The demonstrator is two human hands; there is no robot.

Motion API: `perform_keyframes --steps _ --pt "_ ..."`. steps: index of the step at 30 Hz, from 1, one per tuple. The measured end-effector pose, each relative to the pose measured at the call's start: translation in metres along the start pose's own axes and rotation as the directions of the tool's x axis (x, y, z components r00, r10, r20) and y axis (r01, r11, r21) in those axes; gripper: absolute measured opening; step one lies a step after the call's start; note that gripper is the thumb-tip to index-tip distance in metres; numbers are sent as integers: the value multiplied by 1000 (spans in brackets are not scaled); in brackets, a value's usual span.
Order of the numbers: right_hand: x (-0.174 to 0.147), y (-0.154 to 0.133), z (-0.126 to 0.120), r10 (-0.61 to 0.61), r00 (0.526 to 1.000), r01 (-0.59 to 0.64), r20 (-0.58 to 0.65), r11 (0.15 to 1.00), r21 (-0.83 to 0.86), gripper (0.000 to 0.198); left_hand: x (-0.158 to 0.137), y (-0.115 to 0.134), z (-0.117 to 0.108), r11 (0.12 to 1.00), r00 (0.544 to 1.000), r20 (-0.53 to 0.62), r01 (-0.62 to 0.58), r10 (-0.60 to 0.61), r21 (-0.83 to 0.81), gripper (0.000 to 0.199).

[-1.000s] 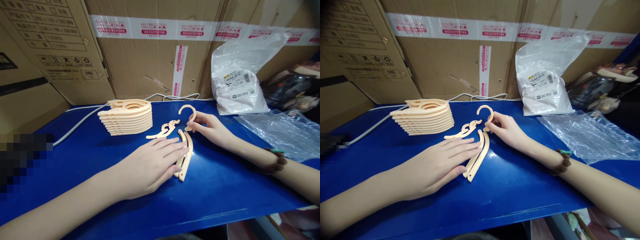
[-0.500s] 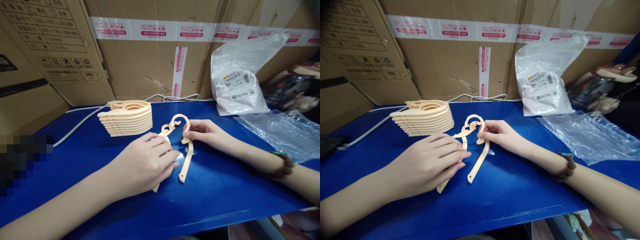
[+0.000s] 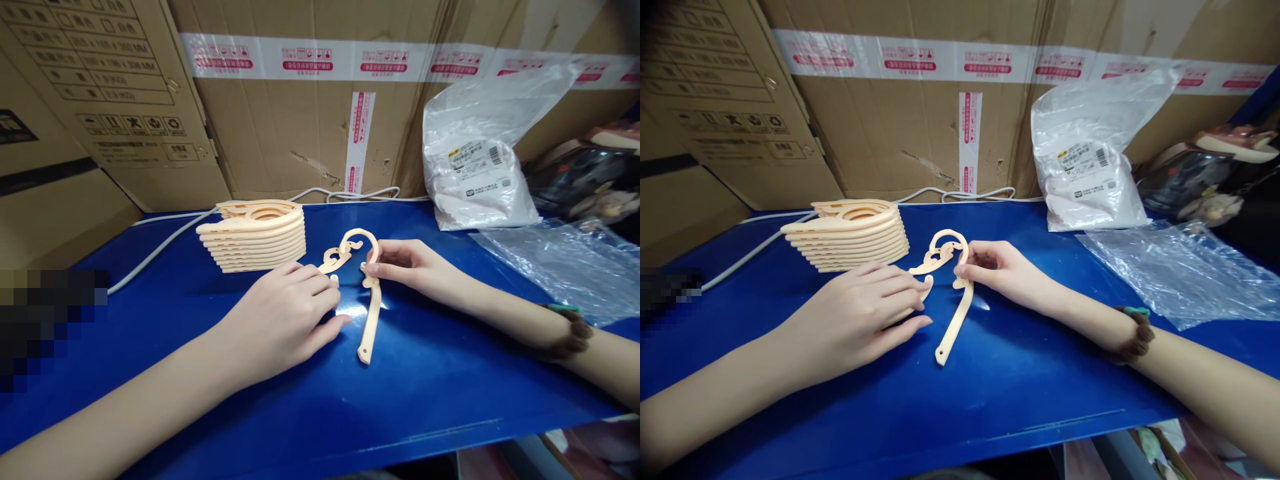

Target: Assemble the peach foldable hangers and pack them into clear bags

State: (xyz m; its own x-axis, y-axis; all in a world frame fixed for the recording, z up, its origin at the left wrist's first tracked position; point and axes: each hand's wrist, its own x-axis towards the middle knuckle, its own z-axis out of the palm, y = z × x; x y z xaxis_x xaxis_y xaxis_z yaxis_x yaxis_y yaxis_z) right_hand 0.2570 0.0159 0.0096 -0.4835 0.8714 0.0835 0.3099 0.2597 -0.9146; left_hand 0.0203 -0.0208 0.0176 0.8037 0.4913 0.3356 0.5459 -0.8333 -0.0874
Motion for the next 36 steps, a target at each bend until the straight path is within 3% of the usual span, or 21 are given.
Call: perform_keyframes --steps 8,22,29,36 --pt "0 -5 0 46 999 -47 18 998 50 31 0 -4 6 986 997 -23 75 -73 146 21" --pt "0 -5 0 81 996 -84 24 985 149 21 -2 1 8 992 992 -23 120 -121 -45 19" --pt "-1 -6 1 92 996 -93 16 979 184 20 -2 3 8 992 986 -116 114 -120 -63 25" --pt "0 -1 0 51 999 -51 9 968 245 16 -5 5 7 981 977 -101 180 -187 -69 30"
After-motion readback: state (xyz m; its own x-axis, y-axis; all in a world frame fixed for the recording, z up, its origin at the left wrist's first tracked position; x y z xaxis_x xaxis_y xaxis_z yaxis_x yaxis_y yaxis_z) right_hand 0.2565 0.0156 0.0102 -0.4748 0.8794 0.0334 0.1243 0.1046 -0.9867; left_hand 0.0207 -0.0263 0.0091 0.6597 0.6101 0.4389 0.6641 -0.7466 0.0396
